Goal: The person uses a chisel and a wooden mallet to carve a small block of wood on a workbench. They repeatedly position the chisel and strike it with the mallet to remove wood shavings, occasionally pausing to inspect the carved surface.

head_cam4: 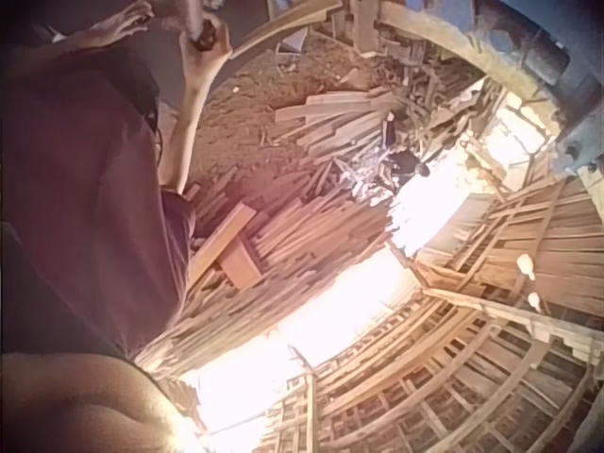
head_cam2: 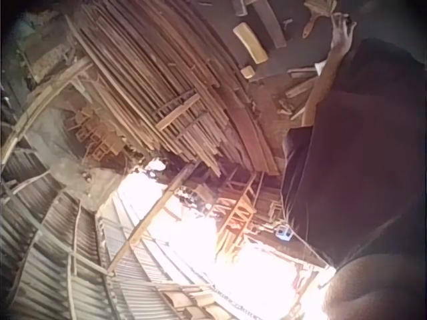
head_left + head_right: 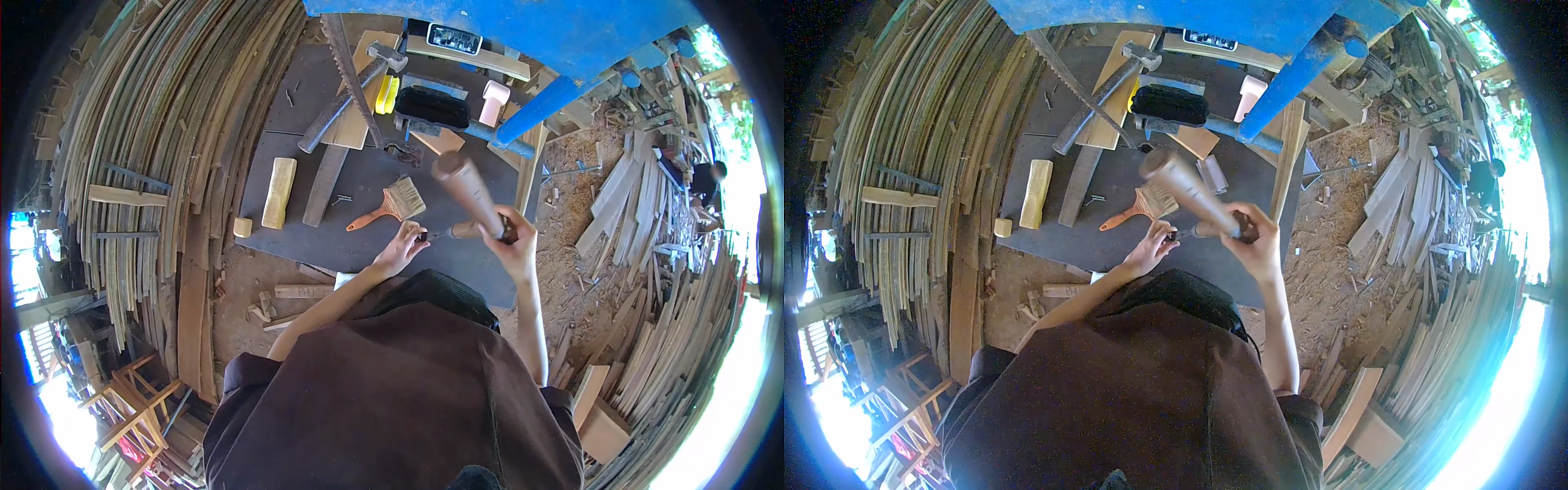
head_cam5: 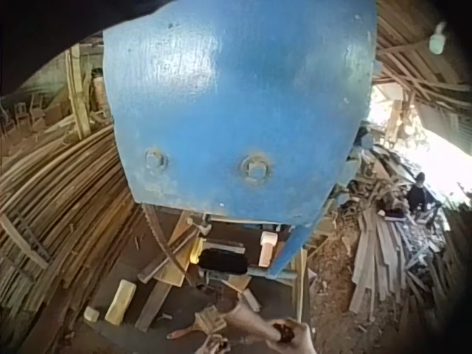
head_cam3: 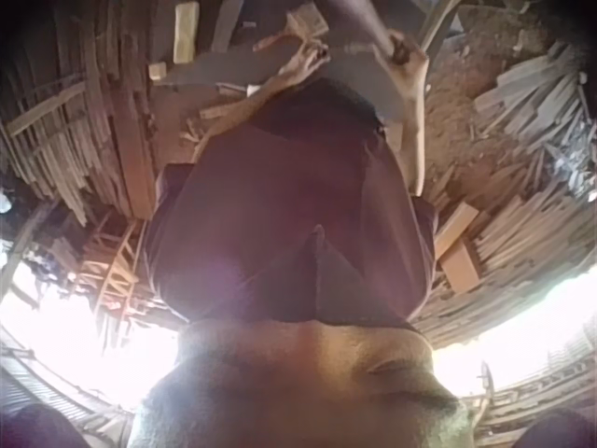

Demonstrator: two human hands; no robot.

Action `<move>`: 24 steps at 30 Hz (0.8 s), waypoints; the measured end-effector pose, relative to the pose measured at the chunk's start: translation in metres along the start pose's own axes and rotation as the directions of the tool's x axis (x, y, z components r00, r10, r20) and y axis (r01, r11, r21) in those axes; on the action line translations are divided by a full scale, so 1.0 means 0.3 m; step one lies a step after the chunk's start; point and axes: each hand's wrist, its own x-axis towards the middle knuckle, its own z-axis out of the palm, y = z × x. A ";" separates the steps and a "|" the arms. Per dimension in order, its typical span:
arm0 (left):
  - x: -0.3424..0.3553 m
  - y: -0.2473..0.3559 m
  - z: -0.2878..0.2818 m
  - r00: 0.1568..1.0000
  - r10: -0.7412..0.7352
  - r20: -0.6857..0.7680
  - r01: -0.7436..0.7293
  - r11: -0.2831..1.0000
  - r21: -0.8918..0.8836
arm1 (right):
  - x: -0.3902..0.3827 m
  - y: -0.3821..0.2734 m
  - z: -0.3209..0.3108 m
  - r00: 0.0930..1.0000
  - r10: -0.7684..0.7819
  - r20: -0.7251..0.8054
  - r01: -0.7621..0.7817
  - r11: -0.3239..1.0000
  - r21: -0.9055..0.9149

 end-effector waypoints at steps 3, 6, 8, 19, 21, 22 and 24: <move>-0.001 -0.002 -0.005 1.000 0.009 0.021 -0.009 1.000 -0.012 | 0.021 0.010 -0.024 0.999 0.046 -0.014 -0.045 0.998 0.038; 0.002 0.013 -0.007 0.999 -0.047 0.011 0.048 0.998 -0.046 | 0.025 0.026 -0.043 0.999 0.018 -0.041 -0.012 0.990 0.139; 0.009 0.016 -0.011 1.000 -0.003 -0.002 0.003 1.000 -0.014 | 0.011 0.051 -0.062 0.997 0.042 -0.066 -0.030 0.984 0.176; 0.001 0.006 -0.003 0.998 -0.061 0.002 0.061 0.998 -0.034 | -0.110 0.223 -0.145 0.937 0.319 -0.145 -0.248 0.896 0.369; 0.004 0.009 -0.005 0.998 -0.061 0.010 0.061 0.998 -0.023 | -0.139 0.279 -0.168 0.928 0.346 -0.136 -0.280 0.891 0.357; 0.005 0.010 -0.006 0.999 -0.043 0.012 0.043 0.999 -0.007 | -0.151 0.304 -0.175 0.924 0.360 -0.131 -0.296 0.888 0.351; 0.008 0.007 -0.006 1.000 -0.008 0.014 0.007 1.000 0.026 | -0.169 0.348 -0.180 0.919 0.374 -0.126 -0.298 0.867 0.400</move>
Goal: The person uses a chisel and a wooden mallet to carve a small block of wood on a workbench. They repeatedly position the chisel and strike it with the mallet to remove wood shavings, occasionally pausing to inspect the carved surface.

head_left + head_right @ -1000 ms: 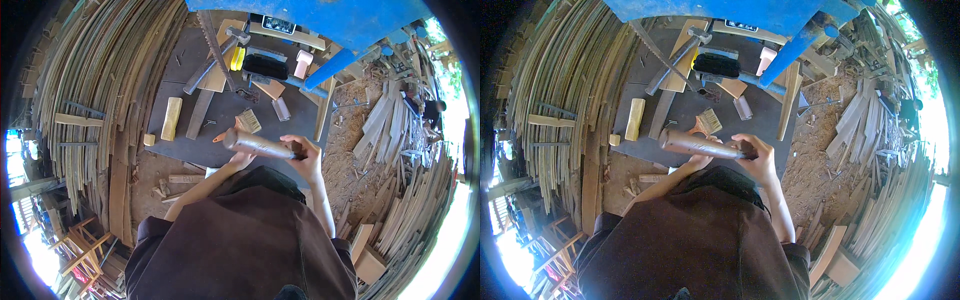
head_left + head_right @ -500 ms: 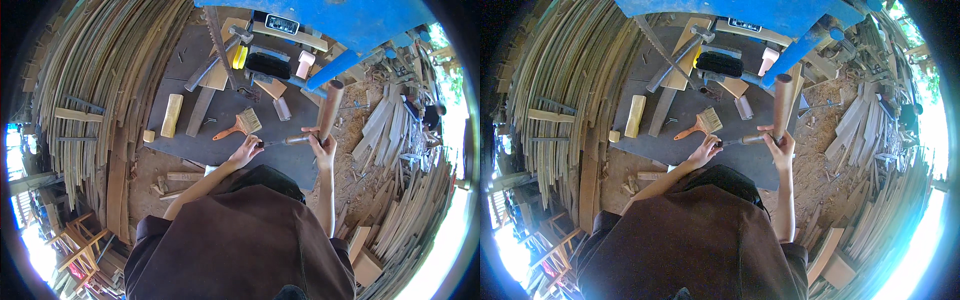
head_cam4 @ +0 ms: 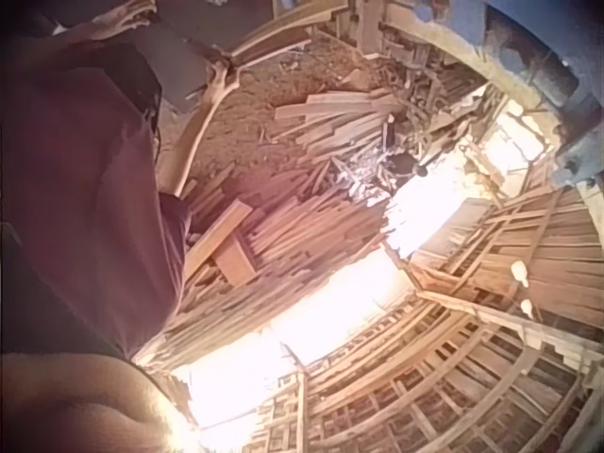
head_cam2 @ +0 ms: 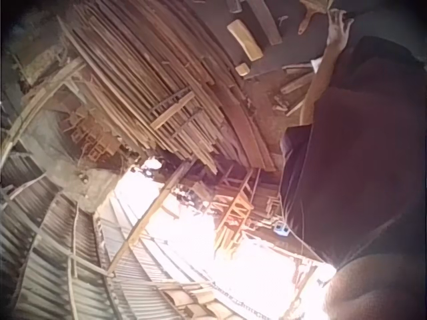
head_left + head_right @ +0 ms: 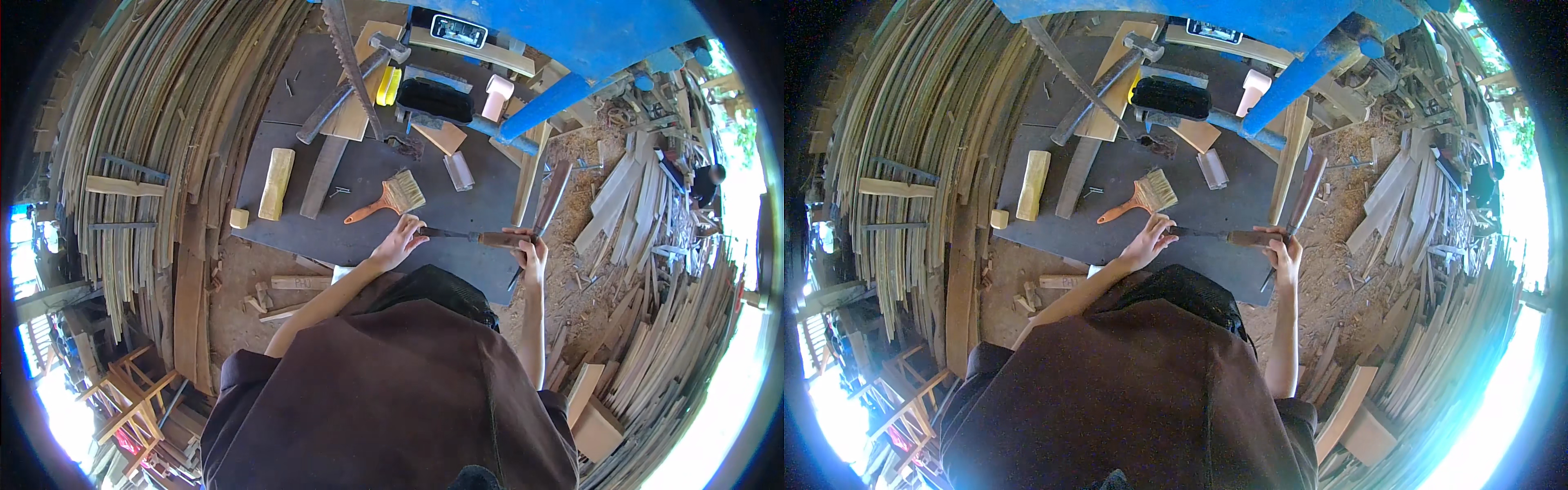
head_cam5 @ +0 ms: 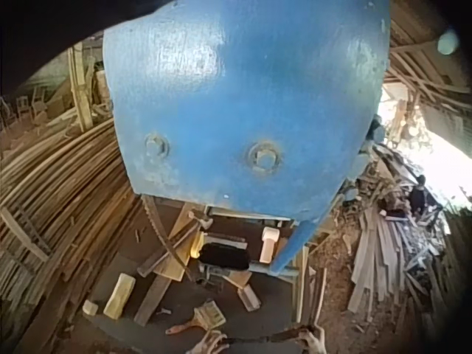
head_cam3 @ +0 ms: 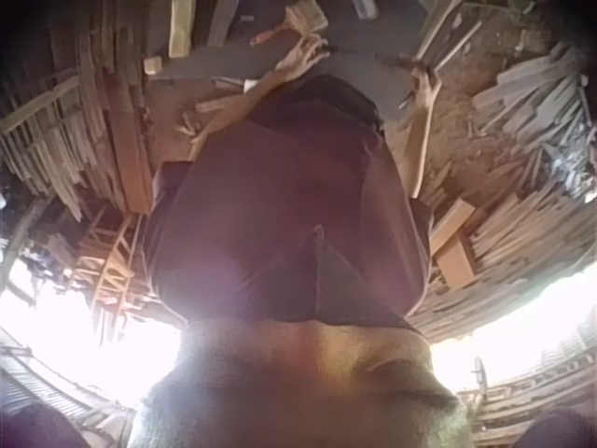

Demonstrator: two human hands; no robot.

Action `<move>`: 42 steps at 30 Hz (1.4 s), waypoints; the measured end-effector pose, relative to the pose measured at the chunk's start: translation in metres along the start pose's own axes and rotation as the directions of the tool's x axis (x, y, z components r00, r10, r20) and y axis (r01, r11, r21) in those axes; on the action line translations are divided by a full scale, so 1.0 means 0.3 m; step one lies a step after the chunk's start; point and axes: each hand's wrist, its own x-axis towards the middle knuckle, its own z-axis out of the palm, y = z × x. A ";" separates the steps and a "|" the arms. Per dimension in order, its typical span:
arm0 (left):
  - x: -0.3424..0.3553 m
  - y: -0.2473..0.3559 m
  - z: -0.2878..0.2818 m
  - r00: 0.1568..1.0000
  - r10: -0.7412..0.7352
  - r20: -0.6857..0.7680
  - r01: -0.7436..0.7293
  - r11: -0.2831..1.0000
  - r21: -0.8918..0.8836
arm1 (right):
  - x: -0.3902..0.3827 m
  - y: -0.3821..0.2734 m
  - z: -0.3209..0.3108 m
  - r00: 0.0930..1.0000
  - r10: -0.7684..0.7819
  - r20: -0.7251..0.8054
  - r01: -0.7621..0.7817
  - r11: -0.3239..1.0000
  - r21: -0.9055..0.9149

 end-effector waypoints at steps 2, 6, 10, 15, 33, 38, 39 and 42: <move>-0.002 -0.003 0.005 0.999 -0.039 -0.003 0.039 0.998 -0.039 | 0.003 0.032 -0.020 1.000 0.012 0.002 -0.012 0.999 0.046; -0.001 -0.003 0.006 0.998 -0.066 -0.004 0.065 0.994 -0.088 | 0.003 0.075 -0.030 0.998 0.042 -0.049 -0.035 0.989 0.144; 0.003 0.001 0.001 0.998 -0.068 0.003 0.068 0.994 -0.088 | 0.002 0.085 -0.036 0.995 0.055 -0.083 -0.037 0.979 0.200; 0.003 0.006 -0.001 0.997 -0.073 0.000 0.073 0.993 -0.091 | -0.004 0.051 -0.041 0.994 0.018 -0.111 0.000 0.986 0.166; 0.055 0.167 -0.124 0.969 -0.246 -0.027 0.153 0.682 -0.715 | -0.149 -0.182 0.033 0.980 -0.186 -0.071 0.195 0.970 0.143; 0.097 0.351 -0.258 0.977 -0.214 0.002 0.112 0.506 -0.856 | -0.178 -0.252 0.051 0.977 -0.198 -0.073 0.206 0.970 0.132; 0.102 0.388 -0.281 0.977 -0.212 0.006 0.106 0.466 -0.879 | -0.181 -0.266 0.059 0.979 -0.190 -0.068 0.199 0.969 0.144; 0.111 0.448 -0.323 0.982 -0.188 -0.001 0.075 0.396 -0.915 | -0.183 -0.285 0.076 0.983 -0.175 -0.057 0.182 0.967 0.175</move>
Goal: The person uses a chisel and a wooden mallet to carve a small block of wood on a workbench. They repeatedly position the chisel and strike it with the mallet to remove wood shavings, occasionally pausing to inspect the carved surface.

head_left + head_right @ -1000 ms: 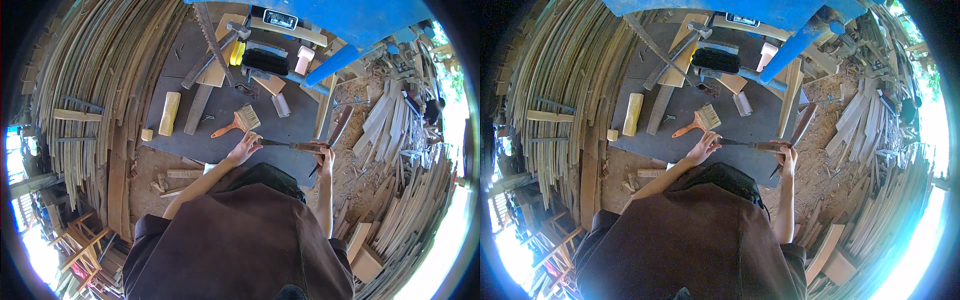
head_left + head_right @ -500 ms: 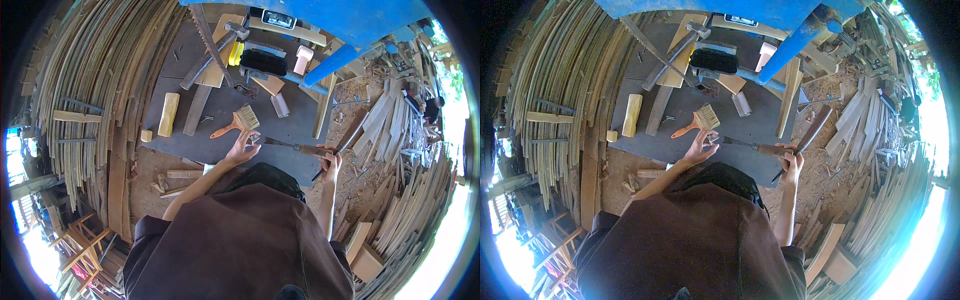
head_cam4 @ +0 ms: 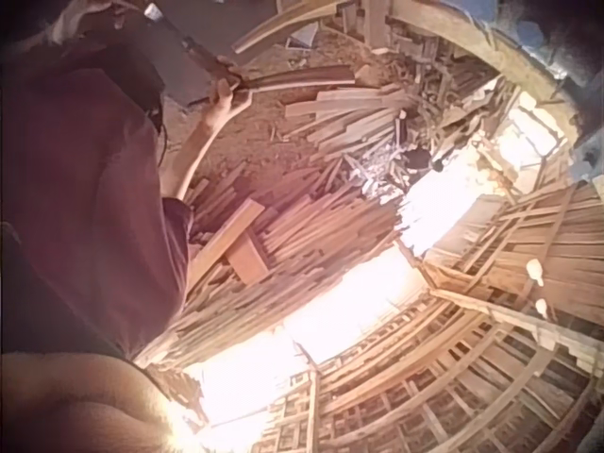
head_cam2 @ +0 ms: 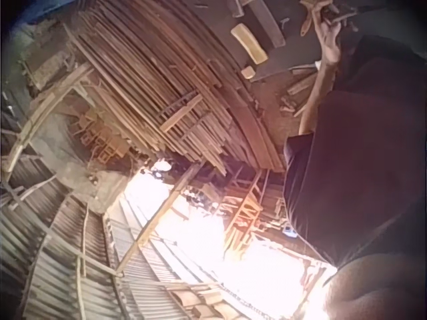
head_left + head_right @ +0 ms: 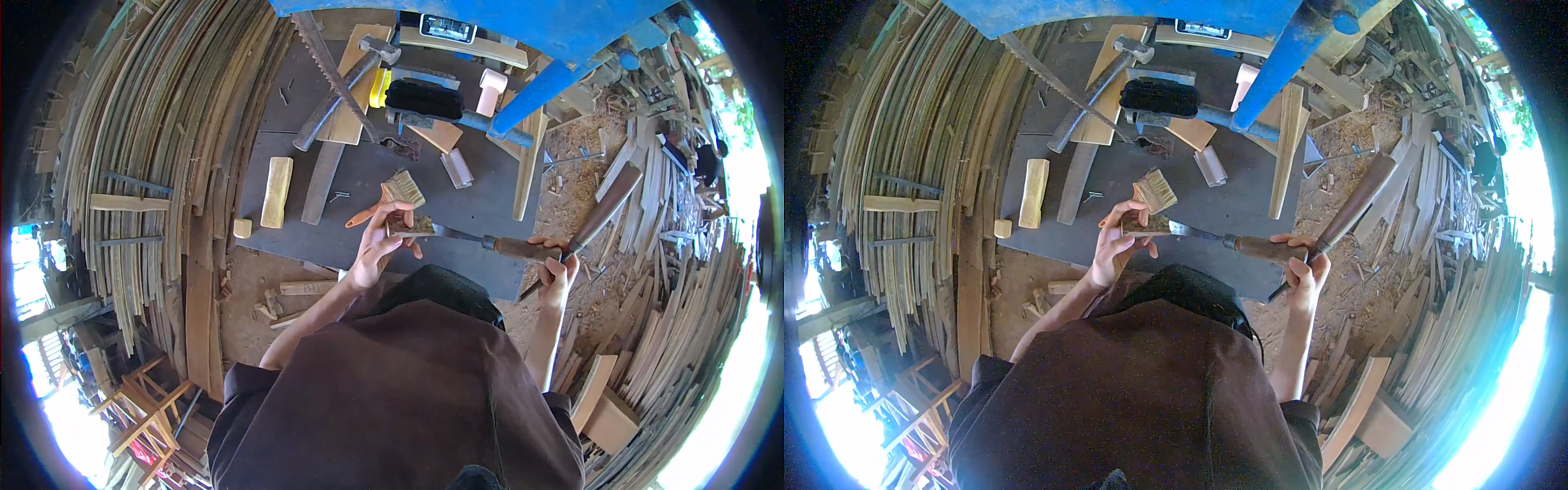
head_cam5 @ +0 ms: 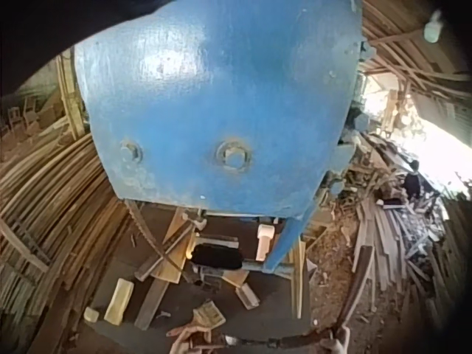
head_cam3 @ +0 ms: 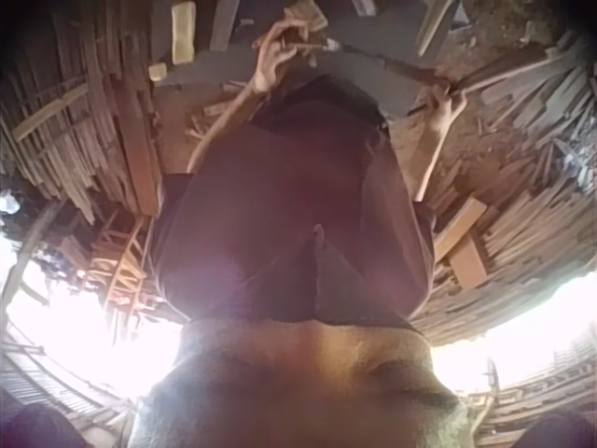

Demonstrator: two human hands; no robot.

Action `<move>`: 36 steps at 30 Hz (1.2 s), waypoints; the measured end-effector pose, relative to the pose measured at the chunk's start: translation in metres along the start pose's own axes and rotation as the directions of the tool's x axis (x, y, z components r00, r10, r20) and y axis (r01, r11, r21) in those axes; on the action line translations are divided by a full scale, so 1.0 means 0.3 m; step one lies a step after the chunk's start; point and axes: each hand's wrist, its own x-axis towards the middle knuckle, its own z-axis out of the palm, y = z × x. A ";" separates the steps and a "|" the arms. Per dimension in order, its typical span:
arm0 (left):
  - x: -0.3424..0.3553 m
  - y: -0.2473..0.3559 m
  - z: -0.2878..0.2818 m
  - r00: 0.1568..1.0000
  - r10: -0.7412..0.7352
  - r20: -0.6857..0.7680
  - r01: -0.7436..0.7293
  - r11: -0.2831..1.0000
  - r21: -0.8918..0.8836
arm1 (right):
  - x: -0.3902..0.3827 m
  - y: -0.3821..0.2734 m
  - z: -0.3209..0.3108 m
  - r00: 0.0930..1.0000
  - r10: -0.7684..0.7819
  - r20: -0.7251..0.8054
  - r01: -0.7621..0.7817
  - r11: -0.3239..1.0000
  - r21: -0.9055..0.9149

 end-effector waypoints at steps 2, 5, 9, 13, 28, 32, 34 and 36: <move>-0.008 0.032 0.020 0.999 -0.024 -0.029 0.023 0.999 -0.027 | -0.002 0.000 0.006 1.000 -0.001 -0.004 0.001 1.000 0.008; -0.026 0.047 0.028 0.999 -0.016 -0.036 0.017 1.000 0.024 | -0.007 -0.002 0.021 0.998 -0.051 0.025 0.051 0.999 -0.002; -0.028 0.047 0.045 0.998 0.048 -0.032 -0.036 0.954 0.298 | -0.028 -0.021 0.043 0.998 -0.061 0.025 0.062 0.998 -0.016; -0.019 -0.053 -0.025 0.992 0.002 -0.126 0.067 0.834 0.548 | -0.048 -0.052 0.061 0.997 -0.083 0.003 0.083 0.995 -0.053; -0.082 -0.565 -0.327 0.971 -0.077 -0.224 0.221 0.639 0.737 | -0.048 -0.052 0.185 0.985 -0.069 0.160 0.109 0.959 -0.263; -0.090 -0.521 -0.337 0.984 -0.015 -0.178 0.163 0.484 0.860 | -0.051 -0.030 0.187 0.984 -0.064 0.169 0.099 0.973 -0.211; -0.088 -0.486 -0.320 0.976 0.026 -0.215 0.178 0.467 0.866 | -0.051 -0.024 0.183 0.984 -0.070 0.166 0.105 0.972 -0.211; -0.081 -0.454 -0.306 0.969 0.131 -0.209 0.148 0.371 0.917 | -0.052 -0.024 0.173 0.985 -0.065 0.162 0.102 0.967 -0.235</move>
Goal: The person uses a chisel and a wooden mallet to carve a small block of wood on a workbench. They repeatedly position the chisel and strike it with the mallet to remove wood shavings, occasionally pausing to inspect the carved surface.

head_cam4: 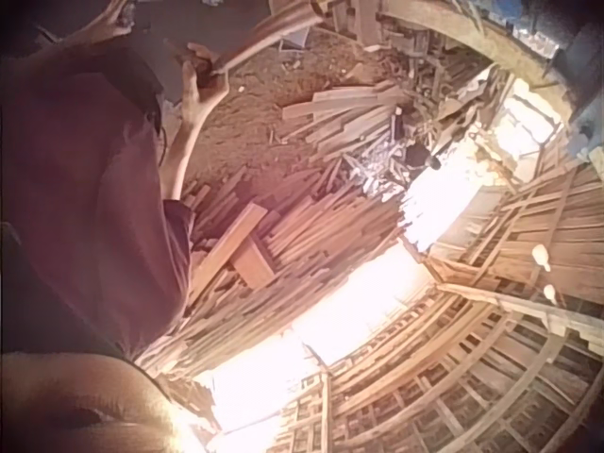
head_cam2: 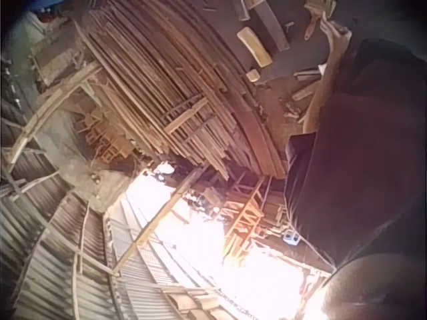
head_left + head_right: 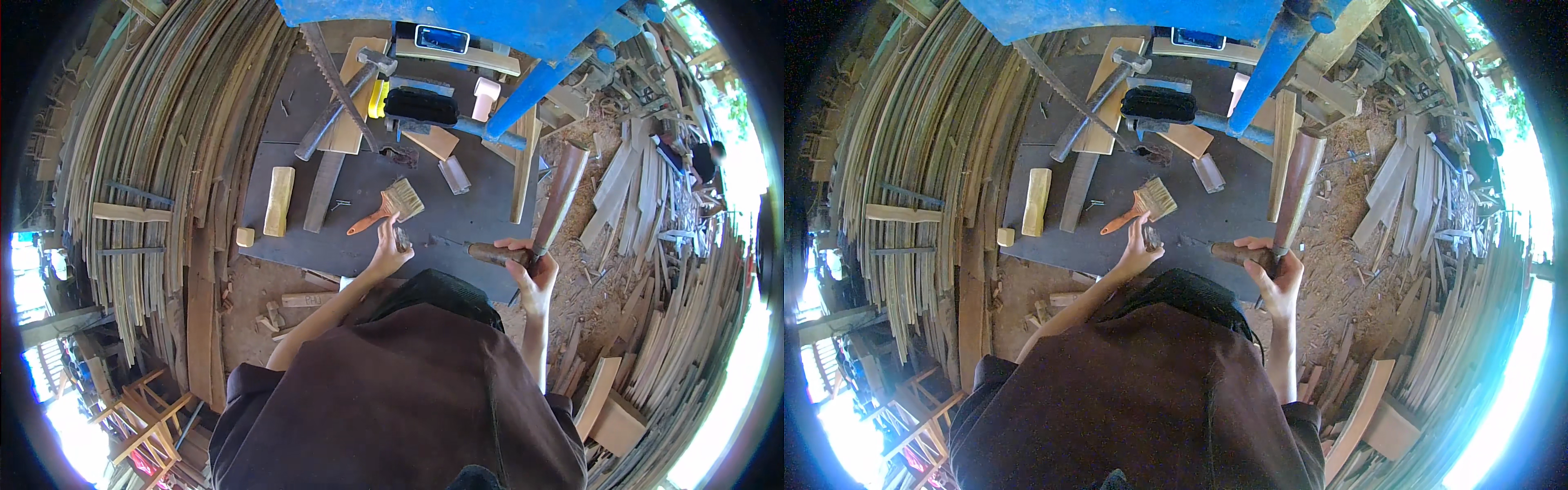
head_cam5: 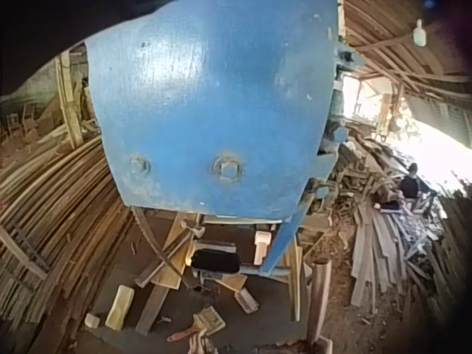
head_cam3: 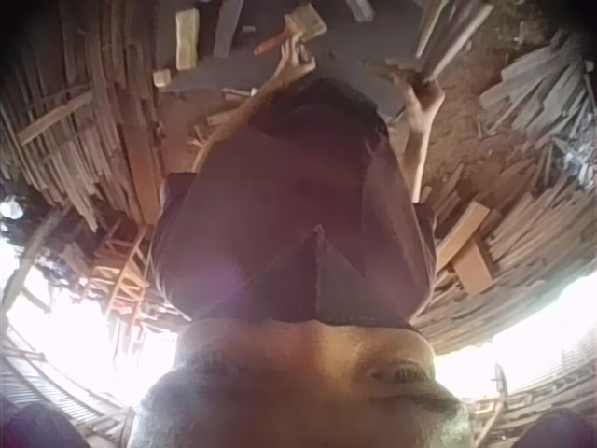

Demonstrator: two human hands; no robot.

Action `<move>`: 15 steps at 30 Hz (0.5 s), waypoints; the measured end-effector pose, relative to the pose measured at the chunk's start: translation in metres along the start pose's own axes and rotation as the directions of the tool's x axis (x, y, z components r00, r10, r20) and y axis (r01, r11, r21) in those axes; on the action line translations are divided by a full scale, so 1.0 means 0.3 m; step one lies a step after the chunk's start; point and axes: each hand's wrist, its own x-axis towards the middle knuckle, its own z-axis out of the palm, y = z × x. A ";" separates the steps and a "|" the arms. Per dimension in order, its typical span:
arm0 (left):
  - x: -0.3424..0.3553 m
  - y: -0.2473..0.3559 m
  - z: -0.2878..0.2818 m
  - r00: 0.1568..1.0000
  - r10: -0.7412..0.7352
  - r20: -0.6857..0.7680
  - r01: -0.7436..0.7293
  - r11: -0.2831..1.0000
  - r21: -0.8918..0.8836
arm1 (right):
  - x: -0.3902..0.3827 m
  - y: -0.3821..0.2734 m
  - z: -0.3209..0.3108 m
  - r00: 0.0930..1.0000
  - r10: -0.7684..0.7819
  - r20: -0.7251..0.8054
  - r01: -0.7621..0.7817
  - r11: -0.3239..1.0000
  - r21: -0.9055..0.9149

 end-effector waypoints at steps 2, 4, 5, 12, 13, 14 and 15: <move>0.010 0.017 -0.033 0.980 -0.125 0.157 0.169 0.938 -0.304 | -0.001 -0.004 0.000 1.000 -0.003 -0.015 0.003 1.000 -0.007; 0.016 0.010 -0.052 0.971 -0.116 0.208 0.195 0.889 -0.415 | 0.001 -0.015 0.003 1.000 0.008 -0.013 -0.008 1.000 -0.015; 0.024 0.008 -0.058 0.983 -0.061 0.176 0.127 0.911 -0.393 | 0.001 -0.019 0.002 1.000 0.021 -0.009 -0.021 1.000 -0.019; 0.061 0.081 -0.068 0.995 -0.048 0.084 0.070 0.957 -0.282 | 0.008 -0.037 0.022 1.000 0.020 0.015 -0.018 0.995 -0.095; 0.062 0.072 -0.056 0.998 0.014 0.053 0.003 0.952 -0.305 | 0.010 -0.040 0.028 1.000 0.020 0.023 -0.018 0.996 -0.091; 0.064 0.066 -0.037 0.997 0.075 0.021 -0.065 0.943 -0.326 | 0.013 -0.042 0.035 0.999 0.021 0.032 -0.018 0.996 -0.087; 0.074 0.089 -0.025 0.990 0.139 -0.007 -0.132 0.928 -0.347 | 0.014 -0.043 0.034 0.999 0.022 0.033 -0.019 0.996 -0.086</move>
